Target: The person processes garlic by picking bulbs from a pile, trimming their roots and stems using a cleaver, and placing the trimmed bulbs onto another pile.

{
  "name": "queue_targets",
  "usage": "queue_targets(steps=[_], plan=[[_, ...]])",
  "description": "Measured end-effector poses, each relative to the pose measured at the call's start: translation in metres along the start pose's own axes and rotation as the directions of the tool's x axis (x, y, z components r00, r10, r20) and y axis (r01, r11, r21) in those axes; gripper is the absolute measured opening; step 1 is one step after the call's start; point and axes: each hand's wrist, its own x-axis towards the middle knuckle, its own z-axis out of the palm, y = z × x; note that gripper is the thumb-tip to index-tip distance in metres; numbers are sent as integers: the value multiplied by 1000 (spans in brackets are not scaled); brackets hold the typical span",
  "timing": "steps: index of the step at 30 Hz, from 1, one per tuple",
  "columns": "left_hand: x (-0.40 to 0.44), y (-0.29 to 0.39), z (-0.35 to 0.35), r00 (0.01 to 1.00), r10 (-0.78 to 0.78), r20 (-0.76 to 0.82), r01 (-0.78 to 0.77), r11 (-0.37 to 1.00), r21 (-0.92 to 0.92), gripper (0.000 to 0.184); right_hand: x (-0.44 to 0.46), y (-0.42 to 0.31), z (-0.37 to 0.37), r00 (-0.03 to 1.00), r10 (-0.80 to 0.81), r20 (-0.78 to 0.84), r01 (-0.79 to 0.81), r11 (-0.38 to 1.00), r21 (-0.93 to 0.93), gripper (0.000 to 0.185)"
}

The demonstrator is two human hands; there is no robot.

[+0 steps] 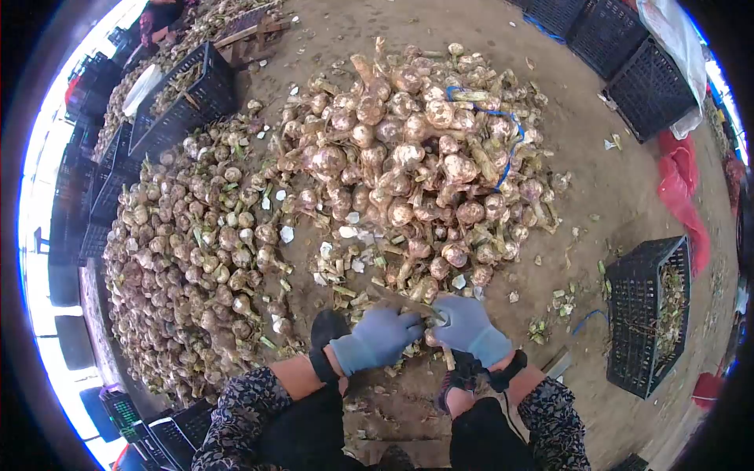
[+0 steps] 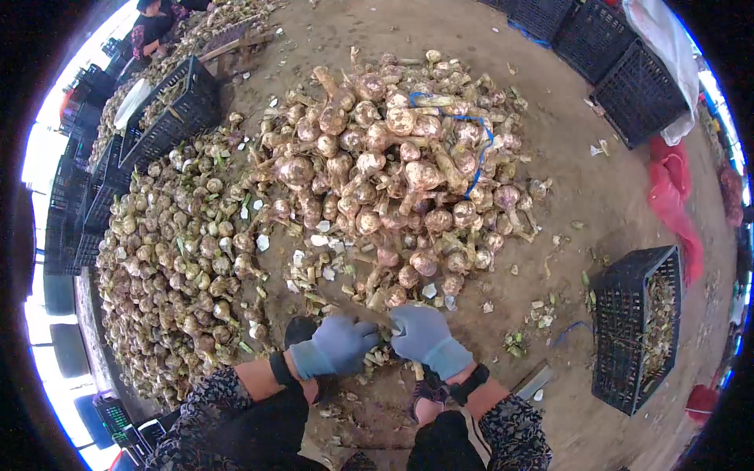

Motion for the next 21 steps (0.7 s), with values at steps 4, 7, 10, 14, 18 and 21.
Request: queue_targets(steps=[4, 7, 10, 14, 18, 21], plan=[[-19, -2, -18, 996, -76, 38, 68, 982, 178, 25, 1, 64, 3, 918, 318, 238, -197, 885, -422, 22], [-94, -58, -61, 716, -442, -540, 618, 761, 196, 30, -23, 89, 10, 893, 439, -93, -445, 837, -320, 21], [-200, -130, -88, -231, -801, -552, 530, 373, -762, 51, -11, 81, 14, 930, 342, -135, -364, 908, -208, 33], [-302, -158, -41, -208, -965, -161, 253, 106, -962, 56, 22, 85, 61, 909, 407, -94, -417, 894, -163, 32], [-152, -83, -21, 600, -800, 22, 790, 588, -176, 21, 30, 84, 76, 883, 447, -141, -454, 891, -14, 25], [-64, -43, 17, 661, -624, 417, 233, -357, -905, 26, 28, 54, 71, 886, 460, -59, -413, 840, 352, 32]])
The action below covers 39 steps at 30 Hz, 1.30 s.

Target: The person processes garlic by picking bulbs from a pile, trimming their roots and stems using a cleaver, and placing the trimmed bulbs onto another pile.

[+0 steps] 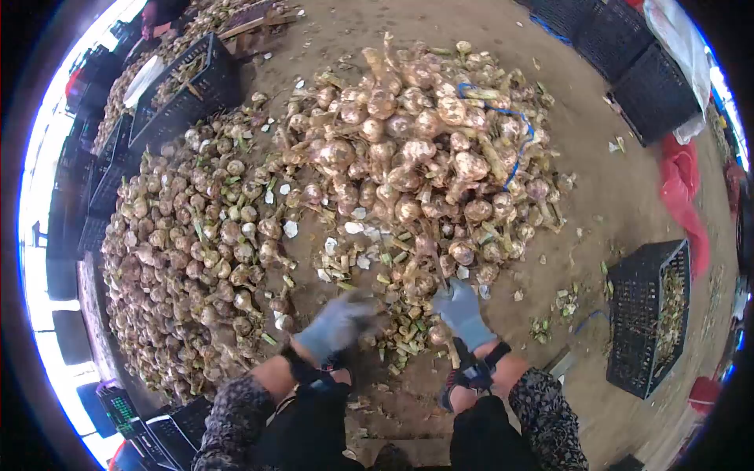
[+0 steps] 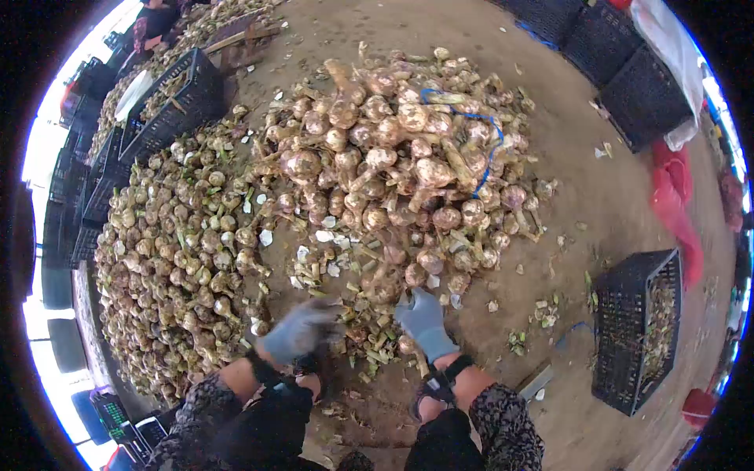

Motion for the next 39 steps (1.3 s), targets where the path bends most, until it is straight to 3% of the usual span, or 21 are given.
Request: queue_targets(steps=[1, 2, 4, 7, 8, 9, 10, 13, 15, 17, 19, 20, 23, 27, 29, 33, 34, 35, 36, 37, 39], plan=[[10, -3, 18, 997, 10, 71, -7, 999, -44, 32, -7, -11, 1, 999, 14, 44, -22, 982, 187, 36], [20, -7, 36, 990, 19, 141, -7, 996, -88, 39, -14, -21, 6, 999, 1, 54, -11, 985, 175, 36], [33, -7, 51, 977, 135, 166, -110, 982, -154, 47, -24, -42, 14, 958, -278, -77, 283, 957, 70, 38], [30, 5, 50, 979, 186, 82, -191, 980, 59, 55, -29, -76, 1, 913, -402, -76, 405, 914, 24, 37], [27, 1, 46, 981, 190, 32, -192, 978, 78, 54, -26, -73, -3, 875, -483, -34, 474, 868, -150, 33], [26, -2, 41, 982, 191, -17, -188, 977, 98, 52, -26, -73, -6, 876, -481, -33, 472, 870, -143, 33], [28, -4, 34, 926, 377, 23, -362, 868, 341, 54, -28, -77, -13, 846, -533, 8, 514, 813, -274, 33], [30, -8, 18, 839, 527, 131, -533, 751, 389, 69, -36, -87, -28, 794, -597, 113, 572, 671, -471, 31], [28, -2, 22, 884, 446, 140, -467, 857, 219, 75, -41, -88, -32, 740, -654, 157, 619, 572, -538, 25], [28, 6, 25, 944, 267, 191, -244, 960, -136, 71, -49, -92, -33, 739, -650, 176, 623, 561, -545, 26], [7, 33, 52, 938, 273, 213, -232, 952, -200, 56, -54, -98, -32, 736, -646, 200, 631, 549, -548, 27], [-7, 69, 76, 998, 32, 61, -24, 992, -123, 52, -56, -100, -32, 724, -654, 217, 650, 543, -532, 27], [8, 30, 55, 999, 34, -22, -32, 995, 93, 54, -57, -99, -31, 704, -676, 215, 672, 537, -510, 26], [42, -41, 6, 946, 69, 318, 116, 841, -528, 48, -57, -96, -30, 729, -643, 236, 658, 560, -504, 26], [33, -30, 13, 915, 107, 389, 187, 743, -643, 46, -47, -83, -26, 729, -637, 253, 666, 572, -479, 31], [14, -19, 24, 958, 253, 134, -232, 960, -154, 49, -43, -81, -31, 739, -615, 275, 666, 603, -440, 31], [13, -15, 28, 937, 329, 120, -334, 942, 24, 51, -42, -80, -32, 741, -613, 274, 663, 604, -442, 31], [14, -10, 31, 936, 331, 121, -336, 942, 23, 51, -39, -79, -34, 765, -580, 280, 638, 622, -454, 28], [13, -3, 35, 921, 371, 117, -389, 881, 268, 52, -37, -76, -34, 789, -544, 285, 610, 641, -465, 24], [6, 8, 42, 903, 410, 126, -415, 763, 496, 53, -26, -62, -36, 878, -435, 198, 466, 687, -558, 21], [-39, 49, 64, 880, 385, 279, -476, 711, 518, 51, -3, -3, -67, 971, -237, 11, 190, 749, -635, 19]])
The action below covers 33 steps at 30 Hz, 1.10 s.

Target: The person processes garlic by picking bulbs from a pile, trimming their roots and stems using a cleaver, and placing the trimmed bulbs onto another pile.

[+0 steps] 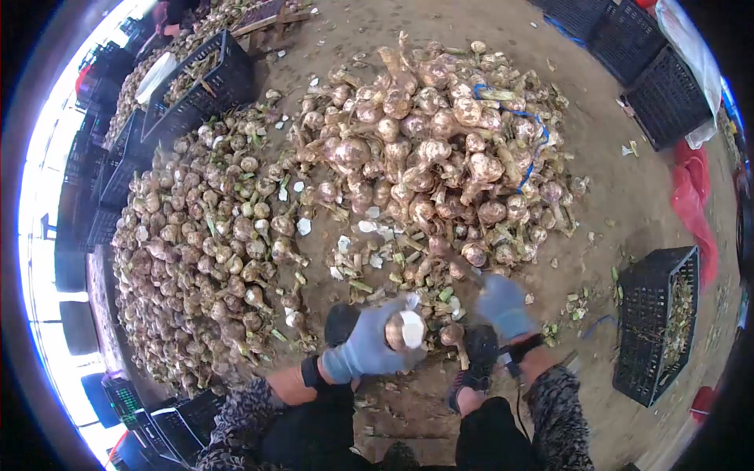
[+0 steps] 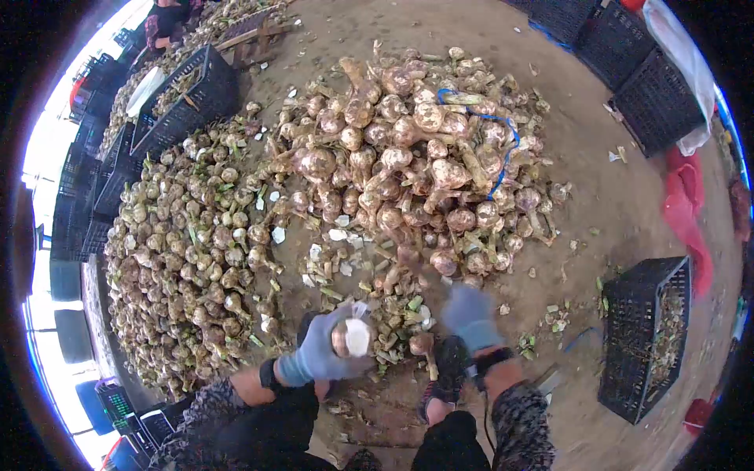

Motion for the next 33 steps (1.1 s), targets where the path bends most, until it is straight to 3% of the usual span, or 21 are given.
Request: queue_targets(steps=[2, 4, 6, 8, 10, 11, 13, 15, 16, 17, 18, 19, 21, 23, 25, 26, 28, 30, 31, 32, 33], plan=[[2, -5, -4, 990, 82, -110, -81, 997, 20, 46, 3, 20, -3, 995, 101, 2, -101, 995, 7, 20], [15, -24, -10, 975, -109, -192, 128, 988, 90, 56, -19, 8, -30, 959, 154, -236, -72, 943, 323, 21], [21, -32, -4, 982, -41, -184, 75, 980, 184, 53, -21, -22, -34, 961, 127, -244, -26, 926, 377, 22], [25, -34, 2, 993, 116, 10, -105, 853, 511, 44, -19, -41, -23, 983, -159, -91, 180, 935, 306, 21], [21, -42, 10, 995, 57, 82, -95, 784, 613, 38, -18, -66, -26, 975, -220, 5, 208, 928, 309, 21], [20, -45, 12, 970, 92, 226, -231, 646, 728, 36, -17, -72, -29, 954, -283, 97, 242, 921, 304, 21], [18, -53, 14, 902, 178, 392, -430, 427, 795, 37, -13, -71, -30, 941, -287, 179, 223, 925, 308, 22], [14, -52, 6, 883, 258, 392, -468, 419, 778, 36, -9, -60, -23, 925, -280, 259, 193, 929, 316, 23], [10, -51, -2, 855, 338, 393, -509, 403, 761, 36, -4, -40, -13, 932, -184, 313, 154, 981, 116, 21], [-1, -52, -17, 892, 372, 257, -387, 335, 859, 35, -2, -21, -10, 936, -75, 345, 112, 990, -90, 20], [-14, -54, -42, 901, 418, 120, -248, 267, 931, 35, -6, -4, -12, 940, -65, 335, 101, 991, -88, 20], [-23, -46, -75, 886, 438, -149, 73, 185, 980, 27, -12, 14, -12, 979, 42, 198, -48, 998, 29, 18], [-59, -69, -165, 614, 461, -641, 481, 426, 766, 45, -31, 30, -14, 977, 194, 89, -207, 964, 166, 16], [-81, -84, -227, 141, 366, -920, 622, 690, 370, 67, -32, 35, -33, 957, 279, 86, -264, 703, 661, 17], [-57, -43, -206, 1, -263, -965, 371, 896, -244, 68, -24, 41, -19, 950, 304, 70, -239, 565, 790, 18], [-37, -42, -181, 140, -339, -930, 337, 900, -276, 67, -20, 44, -9, 940, 335, 71, -213, 411, 886, 20], [32, -54, -94, 561, -413, -717, 219, 910, -353, 64, -15, 43, 12, 951, 306, -38, -121, 482, 868, 19], [96, -70, -13, 750, -597, -284, 252, 656, -711, 61, -16, 40, 15, 951, 274, -145, -32, 551, 834, 18], [121, -73, 11, 799, -596, -80, 481, 713, -510, 67, -20, 38, 10, 955, 279, -105, -85, 590, 803, 17], [141, -152, 39, 891, -422, -165, 377, 893, -247, 70, -23, 35, 3, 957, 284, -65, -133, 626, 769, 17], [152, -167, 59, 906, -363, -220, 361, 931, -52, 72, -28, 27, -8, 925, 371, 85, -253, 433, 865, 16]])
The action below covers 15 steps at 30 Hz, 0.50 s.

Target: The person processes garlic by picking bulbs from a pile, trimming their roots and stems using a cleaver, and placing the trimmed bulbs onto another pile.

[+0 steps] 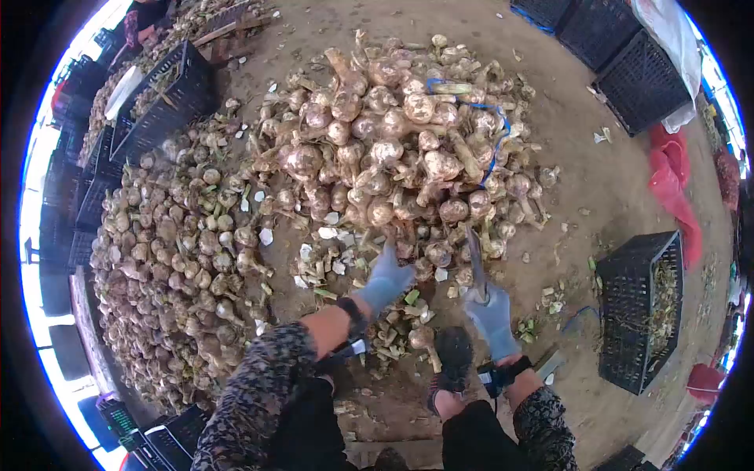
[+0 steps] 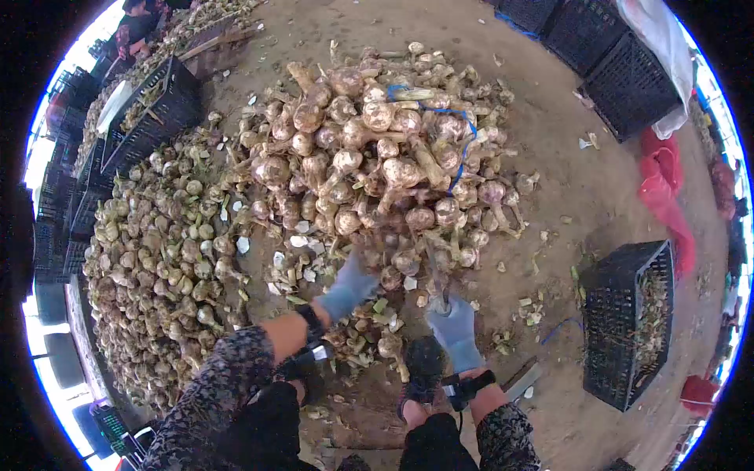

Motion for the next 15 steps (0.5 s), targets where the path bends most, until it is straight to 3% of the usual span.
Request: queue_targets(steps=[1, 3, 4, 5, 7, 9, 11, 12, 13, 15], plan=[[11, -9, 22, 997, 63, -52, -52, 980, 191, 74, 1, 6, -2, 1000, -3, 0, 3, 1000, -1, 16], [-37, 55, 18, 986, 25, -165, 63, 858, 510, 84, 2, 30, -3, 996, -91, -15, 91, 996, -5, 14], [-42, 57, 13, 994, -96, -46, 106, 845, 525, 87, 3, 34, 0, 995, -96, -9, 96, 995, 5, 14], [-48, 53, 10, 994, -97, -52, 110, 839, 532, 87, 2, 38, 3, 997, -75, 8, 75, 997, 10, 15], [-64, 43, 11, 980, -134, 149, 8, 770, 637, 88, 2, 43, 9, 998, -50, 29, 50, 999, 13, 16], [-74, 34, 11, 989, -69, 129, -27, 779, 626, 82, 0, 46, 17, 959, -275, 68, 276, 854, -441, 21], [-84, 26, -2, 979, -35, 200, -36, 940, 339, 79, -18, 21, 22, 979, -167, 116, 200, 892, -405, 23], [-88, 27, -8, 980, -35, 198, -36, 939, 342, 79, -20, 17, 24, 947, -276, 167, 322, 795, -513, 23], [-95, 33, -17, 974, 43, 221, -89, 974, 206, 74, -23, 13, 29, 898, -377, 229, 435, 670, -602, 23], [-106, 42, -31, 950, 203, 236, -191, 979, -73, 64, -33, 2, 42, 878, -430, 211, 467, 672, -575, 24]])
